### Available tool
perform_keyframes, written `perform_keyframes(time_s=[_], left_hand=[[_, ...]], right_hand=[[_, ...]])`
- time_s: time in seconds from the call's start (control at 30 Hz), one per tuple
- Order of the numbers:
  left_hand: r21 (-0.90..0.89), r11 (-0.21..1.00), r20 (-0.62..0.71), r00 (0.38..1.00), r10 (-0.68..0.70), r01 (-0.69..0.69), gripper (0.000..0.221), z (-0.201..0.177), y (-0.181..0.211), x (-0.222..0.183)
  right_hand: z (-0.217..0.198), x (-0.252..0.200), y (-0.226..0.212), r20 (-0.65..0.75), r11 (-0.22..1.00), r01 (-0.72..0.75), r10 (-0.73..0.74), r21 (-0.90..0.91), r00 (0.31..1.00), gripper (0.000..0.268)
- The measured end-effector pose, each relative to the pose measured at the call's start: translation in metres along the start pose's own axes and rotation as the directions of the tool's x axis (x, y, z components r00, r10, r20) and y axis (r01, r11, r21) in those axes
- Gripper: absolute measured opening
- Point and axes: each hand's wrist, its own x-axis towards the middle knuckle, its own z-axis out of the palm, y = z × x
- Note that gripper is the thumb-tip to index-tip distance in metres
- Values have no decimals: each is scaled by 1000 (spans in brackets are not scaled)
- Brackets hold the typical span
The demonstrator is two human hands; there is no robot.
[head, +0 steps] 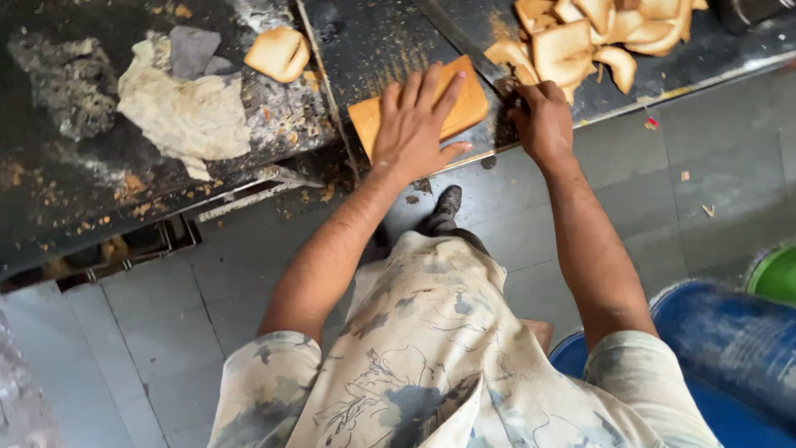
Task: The person slices loaves of bread with a long knife and trims the crusts off the slices, stacking the trimmed bread on a counter.
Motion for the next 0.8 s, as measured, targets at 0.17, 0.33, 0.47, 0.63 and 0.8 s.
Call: perform_keyframes(time_s=[0.17,0.33,0.47,0.63,0.8], left_hand=[[-60,998,7,1000,29,-28,102,-5,-3,-6],[-60,997,-25,999,37,-38,103,3,-2,-6],[-108,994,-9,1000,-13,12,111,0,3,-4],[-69,996,57,997,-57,61,114,-9,15,9],[-51,994,9,996,-91,92,88,8,21,29]], right_hand=[[1,3,-8,27,995,-6,8,-95,1000,43],[-7,-26,-2,26,1000,-11,11,-17,1000,33],[-13,-76,-2,203,593,-396,365,701,908,30],[-21,-101,-8,191,320,-311,356,895,915,23],[-36,-95,-31,248,379,-439,457,814,854,15]])
